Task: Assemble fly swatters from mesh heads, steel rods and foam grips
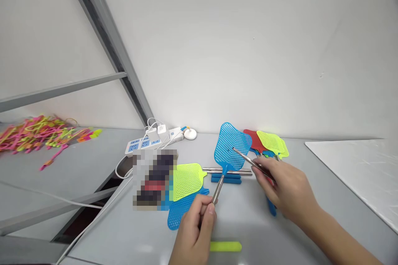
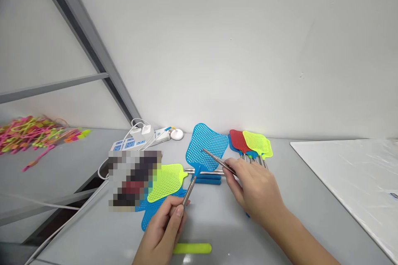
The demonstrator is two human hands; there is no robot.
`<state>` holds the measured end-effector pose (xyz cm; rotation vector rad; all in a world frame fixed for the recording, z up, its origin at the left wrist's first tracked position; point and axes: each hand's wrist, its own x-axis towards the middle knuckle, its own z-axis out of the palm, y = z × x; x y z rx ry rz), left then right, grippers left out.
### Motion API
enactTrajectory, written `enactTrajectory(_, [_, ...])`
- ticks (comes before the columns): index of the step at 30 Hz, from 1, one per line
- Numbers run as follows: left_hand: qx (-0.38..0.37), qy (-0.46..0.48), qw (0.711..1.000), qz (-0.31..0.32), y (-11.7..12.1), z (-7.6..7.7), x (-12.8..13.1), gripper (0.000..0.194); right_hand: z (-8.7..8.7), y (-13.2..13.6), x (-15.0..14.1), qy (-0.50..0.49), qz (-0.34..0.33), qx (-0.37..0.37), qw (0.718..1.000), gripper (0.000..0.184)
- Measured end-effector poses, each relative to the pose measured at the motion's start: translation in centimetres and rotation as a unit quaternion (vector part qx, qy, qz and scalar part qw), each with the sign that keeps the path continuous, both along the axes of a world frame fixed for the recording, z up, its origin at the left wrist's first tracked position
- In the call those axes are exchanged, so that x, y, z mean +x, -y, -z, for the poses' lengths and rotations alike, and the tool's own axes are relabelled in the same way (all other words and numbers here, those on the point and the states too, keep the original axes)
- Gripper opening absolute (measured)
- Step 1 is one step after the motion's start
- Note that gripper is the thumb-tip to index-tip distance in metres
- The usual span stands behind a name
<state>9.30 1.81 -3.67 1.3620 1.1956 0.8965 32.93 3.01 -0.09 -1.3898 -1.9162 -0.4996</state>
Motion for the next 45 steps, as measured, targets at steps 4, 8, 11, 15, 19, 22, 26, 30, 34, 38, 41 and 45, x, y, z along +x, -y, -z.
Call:
enactTrajectory(4, [0.010,-0.003,1.000,-0.007,0.1,-0.1,-0.1,0.045,0.2,0.2,-0.4,-0.081,0.011,-0.042,0.996,0.007])
enactTrajectory(8, [0.027,0.005,1.000,0.001,0.1,-0.3,0.0,0.044,0.2,0.2,-1.0,-0.204,0.005,-0.121,0.972,0.009])
enactTrajectory(11, [0.040,0.000,0.999,0.002,0.0,-0.4,0.0,0.043,-0.6,0.0,-1.6,-0.268,-0.007,-0.180,0.946,0.014])
enactTrajectory(15, [0.054,-0.022,0.998,-0.004,0.1,-0.3,0.1,0.042,-2.0,-0.7,-2.3,-0.307,-0.030,-0.212,0.927,0.026])
enactTrajectory(19, [0.049,-0.026,0.998,0.004,0.0,-0.4,0.2,0.038,-2.6,-1.5,-2.4,-0.295,-0.034,-0.202,0.933,0.026])
enactTrajectory(22, [0.051,-0.049,0.997,-0.013,-1.2,-1.0,0.2,0.035,-2.5,-1.7,-2.0,-0.249,-0.020,-0.191,0.949,0.024])
enactTrajectory(26, [-0.016,0.004,0.999,0.027,-3.7,-2.5,0.9,0.039,-1.5,-0.9,-0.3,-0.211,-0.011,-0.185,0.960,0.023])
enactTrajectory(30, [-0.137,0.226,0.964,0.028,-4.5,-3.6,4.6,0.041,-0.6,0.1,1.0,-0.256,-0.010,-0.244,0.935,0.027])
enactTrajectory(34, [-0.195,0.403,0.894,-0.017,-3.1,-4.3,10.3,0.036,-0.8,0.9,0.0,-0.305,-0.075,-0.320,0.894,0.029])
enactTrajectory(38, [-0.248,0.466,0.849,0.011,-1.7,-5.1,13.2,0.031,-0.8,2.1,-0.3,-0.348,-0.082,-0.326,0.875,0.027])
enactTrajectory(41, [-0.229,0.354,0.906,0.038,-0.4,-4.8,12.7,0.040,0.0,3.4,2.2,-0.365,-0.061,-0.362,0.855,0.031])
enactTrajectory(45, [-0.086,0.104,0.979,0.152,1.5,-2.1,9.9,0.043,1.4,4.9,6.5,-0.281,0.002,-0.372,0.884,0.023])
